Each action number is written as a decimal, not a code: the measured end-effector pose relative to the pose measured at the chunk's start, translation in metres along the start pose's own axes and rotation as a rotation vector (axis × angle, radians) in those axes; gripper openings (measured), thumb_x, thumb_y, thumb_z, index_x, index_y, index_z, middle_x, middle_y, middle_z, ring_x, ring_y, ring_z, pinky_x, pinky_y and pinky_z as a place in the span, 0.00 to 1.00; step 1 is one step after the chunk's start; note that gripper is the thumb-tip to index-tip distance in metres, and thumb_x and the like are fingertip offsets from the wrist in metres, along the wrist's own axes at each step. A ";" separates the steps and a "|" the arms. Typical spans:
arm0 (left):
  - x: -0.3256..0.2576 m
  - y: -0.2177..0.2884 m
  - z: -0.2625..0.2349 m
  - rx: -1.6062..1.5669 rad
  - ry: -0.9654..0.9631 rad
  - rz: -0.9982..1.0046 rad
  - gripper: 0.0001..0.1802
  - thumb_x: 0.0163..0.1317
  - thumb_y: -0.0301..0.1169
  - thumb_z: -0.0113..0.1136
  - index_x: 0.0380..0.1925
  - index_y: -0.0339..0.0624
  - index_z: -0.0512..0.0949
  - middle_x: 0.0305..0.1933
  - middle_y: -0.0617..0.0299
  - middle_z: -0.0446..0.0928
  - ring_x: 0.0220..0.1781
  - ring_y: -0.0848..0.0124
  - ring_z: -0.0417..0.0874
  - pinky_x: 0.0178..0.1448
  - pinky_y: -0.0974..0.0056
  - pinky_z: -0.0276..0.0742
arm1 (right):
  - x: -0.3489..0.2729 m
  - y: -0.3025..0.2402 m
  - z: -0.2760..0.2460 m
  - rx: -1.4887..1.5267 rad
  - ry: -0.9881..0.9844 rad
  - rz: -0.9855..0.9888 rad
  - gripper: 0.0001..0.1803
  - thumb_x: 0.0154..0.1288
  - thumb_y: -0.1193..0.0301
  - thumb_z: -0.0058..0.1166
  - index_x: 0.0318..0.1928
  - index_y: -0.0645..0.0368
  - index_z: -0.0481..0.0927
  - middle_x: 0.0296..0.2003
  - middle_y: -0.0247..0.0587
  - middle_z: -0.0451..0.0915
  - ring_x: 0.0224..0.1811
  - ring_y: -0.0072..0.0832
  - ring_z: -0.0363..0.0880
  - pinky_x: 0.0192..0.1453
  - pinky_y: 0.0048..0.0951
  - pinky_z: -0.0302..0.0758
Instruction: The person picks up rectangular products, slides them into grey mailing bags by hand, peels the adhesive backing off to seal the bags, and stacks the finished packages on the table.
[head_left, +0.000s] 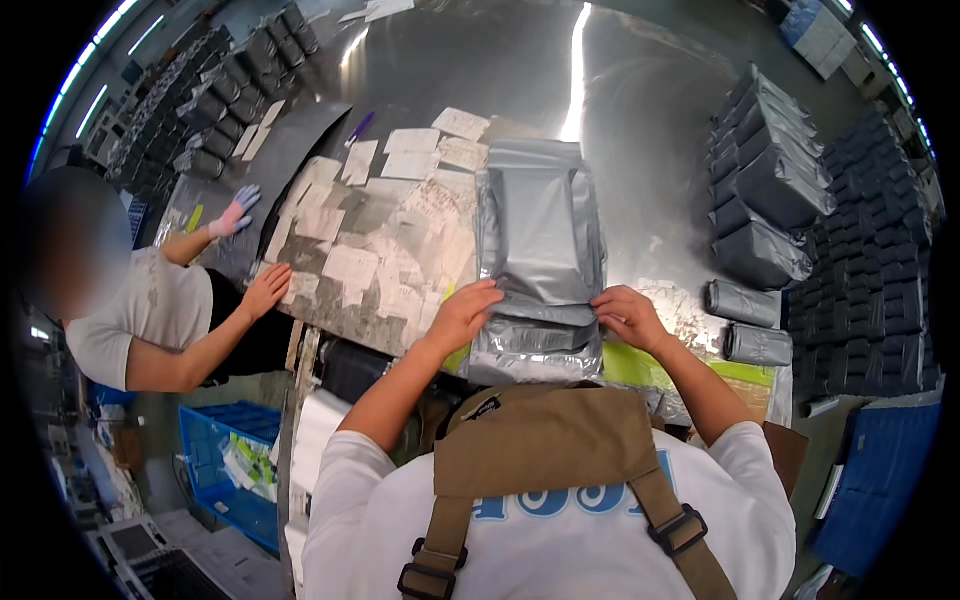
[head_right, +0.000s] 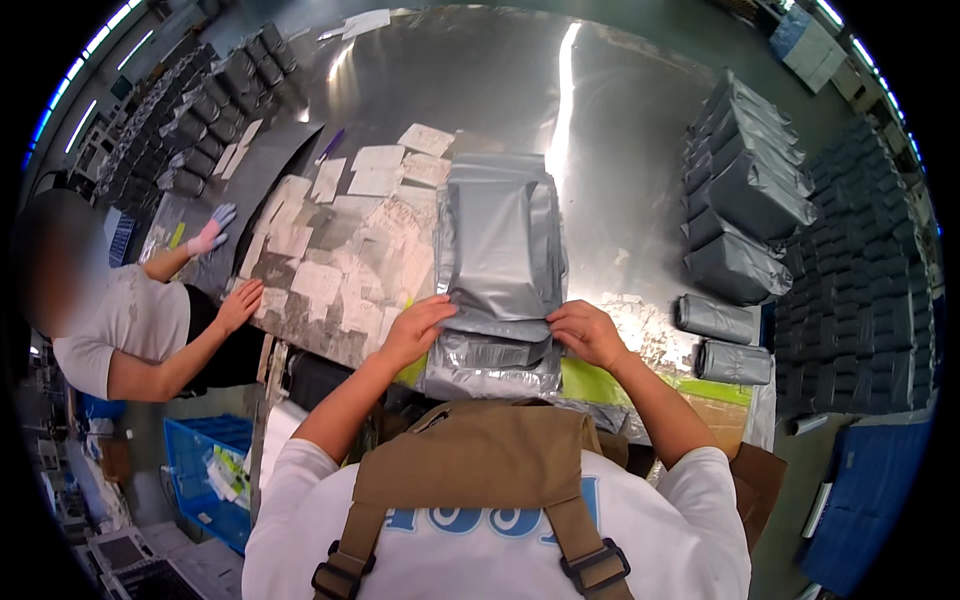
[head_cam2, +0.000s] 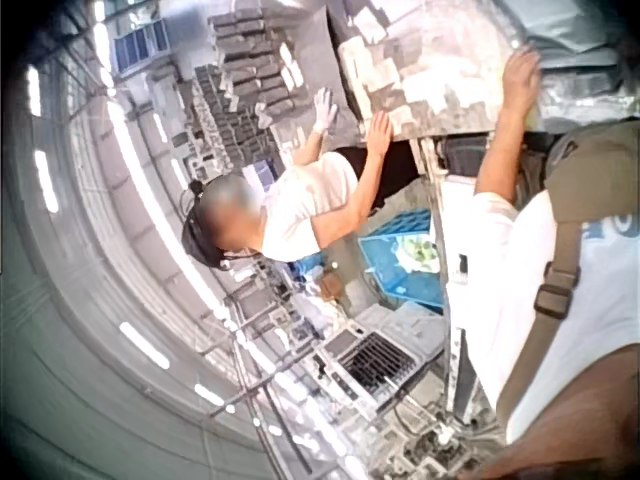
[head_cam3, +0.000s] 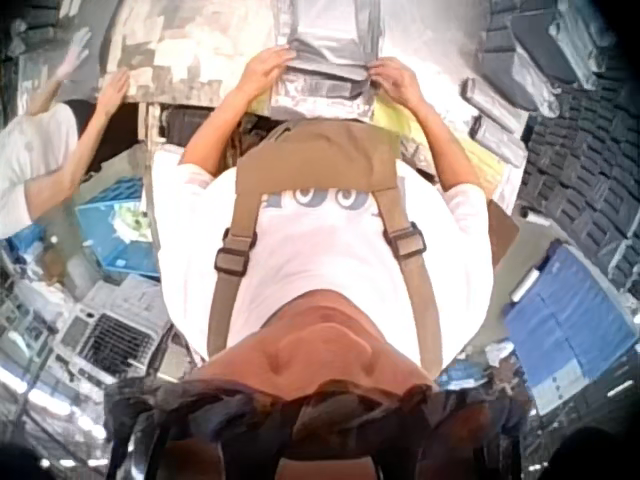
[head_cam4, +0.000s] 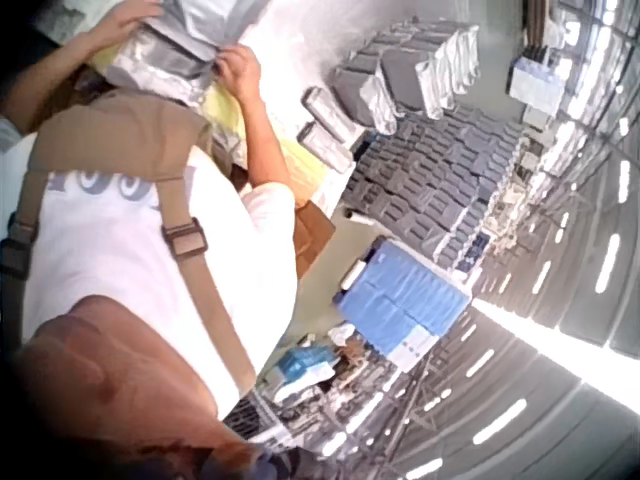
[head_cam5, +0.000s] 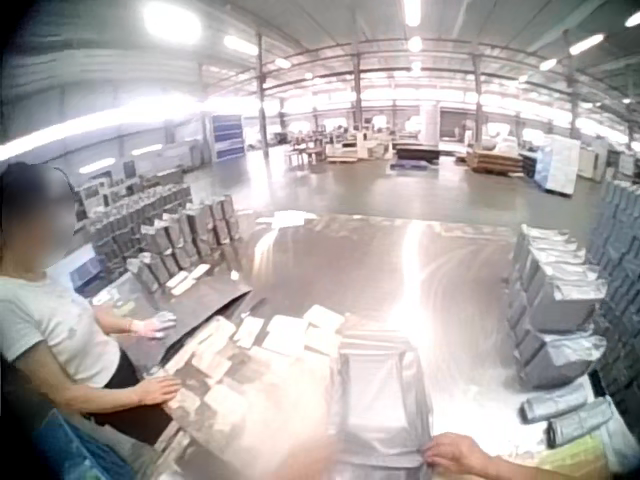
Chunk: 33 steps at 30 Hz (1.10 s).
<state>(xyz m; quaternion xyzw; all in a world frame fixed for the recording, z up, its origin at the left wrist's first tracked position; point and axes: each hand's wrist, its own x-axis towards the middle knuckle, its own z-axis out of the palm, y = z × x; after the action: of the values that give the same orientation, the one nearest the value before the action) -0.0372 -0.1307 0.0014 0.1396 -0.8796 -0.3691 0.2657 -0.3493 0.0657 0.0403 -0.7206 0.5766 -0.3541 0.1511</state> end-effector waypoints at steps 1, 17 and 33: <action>0.001 0.004 -0.001 -0.021 0.004 -0.035 0.22 0.53 0.17 0.59 0.50 0.42 0.80 0.56 0.53 0.79 0.63 0.56 0.76 0.65 0.58 0.72 | -0.002 -0.001 0.002 0.046 0.004 0.033 0.07 0.53 0.76 0.65 0.35 0.59 0.84 0.41 0.40 0.84 0.47 0.40 0.81 0.50 0.36 0.78; 0.053 -0.005 -0.009 -0.325 0.298 -0.539 0.17 0.71 0.37 0.55 0.25 0.37 0.76 0.22 0.68 0.71 0.26 0.78 0.68 0.32 0.67 0.65 | 0.062 0.006 0.034 0.615 0.450 0.584 0.13 0.77 0.67 0.43 0.34 0.60 0.73 0.24 0.27 0.68 0.25 0.16 0.68 0.30 0.21 0.70; 0.080 -0.047 0.042 0.075 0.257 -0.342 0.21 0.63 0.23 0.54 0.57 0.33 0.73 0.53 0.47 0.76 0.55 0.57 0.77 0.59 0.59 0.72 | 0.113 0.046 0.072 0.282 0.406 0.740 0.36 0.70 0.49 0.48 0.65 0.67 0.62 0.62 0.61 0.63 0.66 0.47 0.60 0.69 0.40 0.57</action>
<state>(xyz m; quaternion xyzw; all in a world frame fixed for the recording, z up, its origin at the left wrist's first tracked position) -0.1241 -0.1740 -0.0283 0.3427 -0.8151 -0.3548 0.3039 -0.3236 -0.0670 -0.0013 -0.3541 0.7597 -0.4857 0.2483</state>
